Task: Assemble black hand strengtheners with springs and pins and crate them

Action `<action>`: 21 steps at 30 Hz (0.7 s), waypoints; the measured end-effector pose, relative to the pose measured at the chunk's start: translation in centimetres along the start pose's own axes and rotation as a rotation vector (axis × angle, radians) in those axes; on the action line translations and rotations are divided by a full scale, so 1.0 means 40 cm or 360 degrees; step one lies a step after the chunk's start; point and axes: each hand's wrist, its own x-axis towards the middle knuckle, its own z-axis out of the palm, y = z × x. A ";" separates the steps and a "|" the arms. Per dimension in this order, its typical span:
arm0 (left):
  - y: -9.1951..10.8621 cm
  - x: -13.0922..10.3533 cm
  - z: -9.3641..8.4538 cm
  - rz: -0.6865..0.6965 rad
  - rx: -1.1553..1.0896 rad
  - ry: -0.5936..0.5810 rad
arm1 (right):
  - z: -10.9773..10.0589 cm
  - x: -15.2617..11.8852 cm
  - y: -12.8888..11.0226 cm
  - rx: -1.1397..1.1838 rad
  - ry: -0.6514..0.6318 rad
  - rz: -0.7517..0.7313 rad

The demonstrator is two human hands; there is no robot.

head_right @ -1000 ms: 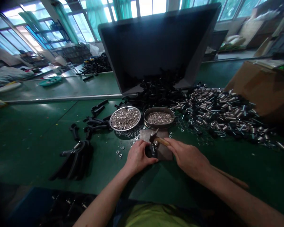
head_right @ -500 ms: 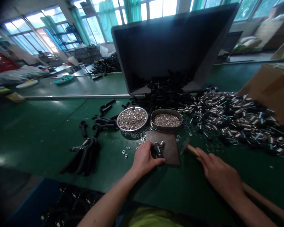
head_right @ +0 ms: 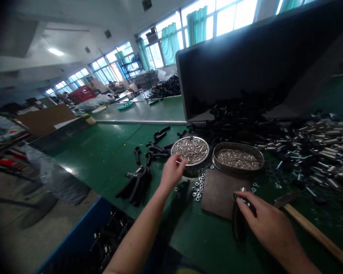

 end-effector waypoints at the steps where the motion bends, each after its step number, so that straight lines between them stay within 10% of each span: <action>1: -0.026 0.051 -0.033 -0.0251 0.0067 0.0230 | 0.000 0.004 0.016 -0.0078 -0.0011 -0.0011; 6: -0.140 0.189 -0.114 -0.0645 -0.0020 0.0517 | 0.013 0.000 0.051 -0.0156 -0.0164 0.0044; 12: -0.108 0.135 -0.069 -0.0605 -0.0503 0.0622 | -0.020 -0.012 0.023 0.0273 -0.0151 0.0156; 14: -0.060 0.069 -0.038 -0.0470 -0.0837 0.0430 | -0.037 -0.020 -0.008 0.0526 -0.0137 0.0194; 17: 0.013 -0.065 0.011 -0.0337 -0.1720 -0.0354 | -0.054 -0.034 -0.072 0.0897 -0.0031 0.0228; 21: 0.070 -0.214 0.060 -0.0512 -0.1813 -0.0912 | -0.060 -0.049 -0.150 0.1085 0.0200 0.0242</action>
